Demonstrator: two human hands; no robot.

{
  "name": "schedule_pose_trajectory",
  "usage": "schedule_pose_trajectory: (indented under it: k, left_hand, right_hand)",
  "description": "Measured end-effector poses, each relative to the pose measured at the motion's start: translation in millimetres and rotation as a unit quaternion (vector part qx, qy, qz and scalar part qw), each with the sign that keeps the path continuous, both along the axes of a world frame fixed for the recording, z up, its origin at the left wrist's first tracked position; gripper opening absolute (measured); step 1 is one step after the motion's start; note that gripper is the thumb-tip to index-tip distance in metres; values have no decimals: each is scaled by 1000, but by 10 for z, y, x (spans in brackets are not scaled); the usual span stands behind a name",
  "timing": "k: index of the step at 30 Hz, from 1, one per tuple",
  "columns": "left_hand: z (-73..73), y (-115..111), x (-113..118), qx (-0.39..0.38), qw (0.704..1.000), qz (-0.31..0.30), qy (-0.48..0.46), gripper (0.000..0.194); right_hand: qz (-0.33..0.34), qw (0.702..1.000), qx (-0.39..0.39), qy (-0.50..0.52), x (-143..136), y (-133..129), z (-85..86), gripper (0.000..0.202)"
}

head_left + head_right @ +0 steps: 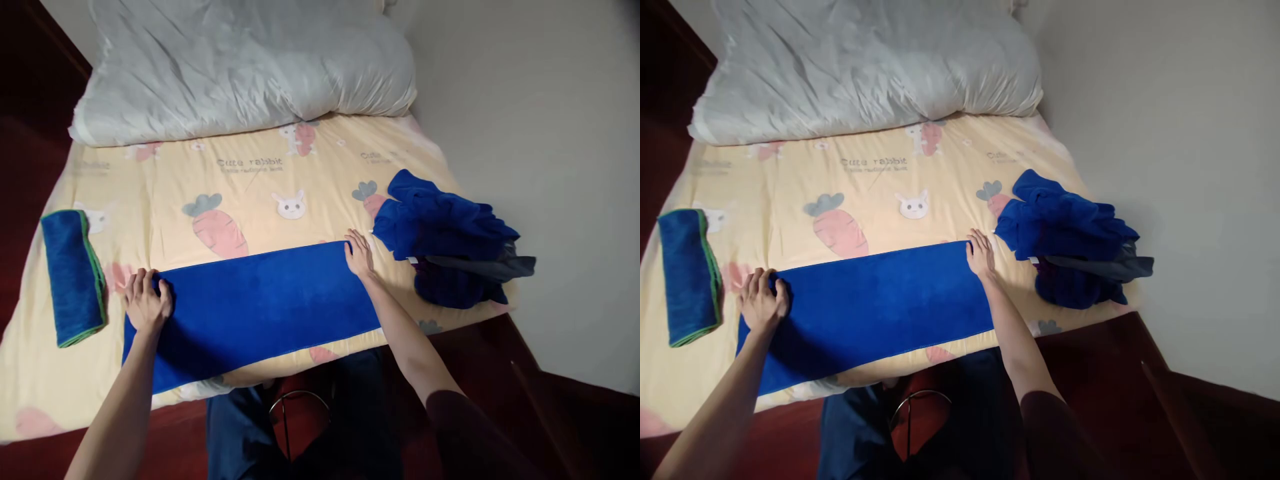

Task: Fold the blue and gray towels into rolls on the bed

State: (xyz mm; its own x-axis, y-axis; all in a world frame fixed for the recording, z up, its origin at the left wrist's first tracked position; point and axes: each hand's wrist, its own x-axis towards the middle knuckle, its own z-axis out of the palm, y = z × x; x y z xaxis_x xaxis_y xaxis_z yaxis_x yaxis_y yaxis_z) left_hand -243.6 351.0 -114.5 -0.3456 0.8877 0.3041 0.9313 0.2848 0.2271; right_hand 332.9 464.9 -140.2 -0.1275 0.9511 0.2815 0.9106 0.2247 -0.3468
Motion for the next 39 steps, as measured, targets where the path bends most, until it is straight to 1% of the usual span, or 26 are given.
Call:
schedule_pose_trajectory:
  k: [2, 4, 7, 11, 13, 15, 18, 21, 23, 24, 26, 27, 28, 29, 30, 32, 33, 34, 35, 36, 37, 39]
  left_hand:
    - [11, 20, -50, 5, 1000, -14, -1, 44]
    - [23, 29, -108, -11, 1000, -14, -6, 40]
    - [17, 31, -183, -31, 999, 33, -23, 36]
    - [-46, 29, -234, 15, 993, 102, -52, 35]
    - [-80, 41, -252, 32, 990, 122, -64, 33]
    - [-93, 63, -263, 36, 988, 127, -76, 30]
    - [-31, 85, -234, 30, 989, 116, -93, 30]
    - [114, 0, -111, 19, 992, 100, -78, 38]
    - [184, -150, 3, 7, 997, 59, -45, 43]
    - [194, -246, 52, -7, 999, 26, -31, 45]
    - [171, -431, 93, -48, 998, -28, -20, 52]
    - [149, -499, 77, -70, 997, -36, -23, 56]
    - [130, -540, 39, -89, 995, -32, -30, 59]
    - [124, -550, -14, -107, 993, -20, -38, 62]
    - [134, -531, -67, -124, 991, -6, -47, 64]
    - [215, -439, -96, -147, 987, 15, -59, 68]
    - [281, -394, -37, -147, 987, 17, -59, 68]
    - [353, -370, 88, -137, 989, 10, -56, 68]
    - [420, -376, 280, -120, 992, -7, -48, 67]
    - [470, -418, 532, -98, 994, -35, -39, 66]
    - [494, -494, 828, -88, 992, -86, -33, 64]
    - [458, -717, 1461, -93, 977, -186, -38, 62]
  right_hand:
    - [-17, 1000, 15, 3, -9, -30, 2, 36]
    - [-41, 999, 14, -17, -14, -54, 5, 28]
    - [-82, 996, 9, -44, -19, -59, -16, 22]
    - [-141, 989, 28, -35, -11, -40, -100, 25]
    - [-166, 985, 38, -28, 15, -25, -151, 25]
    - [-179, 983, 43, -27, 50, -4, -189, 24]
    - [-209, 976, 51, -31, 74, 30, -176, 27]
    - [-240, 969, 44, -32, 2, -17, -54, 32]
    - [-222, 973, 36, -44, -92, -158, 41, 36]
    - [-195, 979, 31, -57, -137, -261, 75, 38]
    - [-104, 990, 7, -91, -198, -487, 106, 46]
    - [-58, 992, -16, -107, -207, -583, 108, 51]
    - [-27, 992, -43, -118, -201, -650, 108, 55]
    - [-18, 990, -73, -123, -188, -680, 115, 59]
    - [-29, 987, -103, -123, -178, -674, 134, 61]
    - [-82, 977, -162, -115, -212, -589, 233, 65]
    - [-106, 971, -181, -111, -283, -545, 313, 66]
    - [-116, 970, -186, -107, -402, -529, 406, 66]
    - [-110, 973, -176, -103, -572, -557, 500, 66]
    - [-93, 979, -152, -98, -791, -640, 583, 65]
    - [-52, 988, -118, -90, -1048, -781, 643, 65]
    - [47, 993, -85, -68, -1599, -1195, 674, 62]
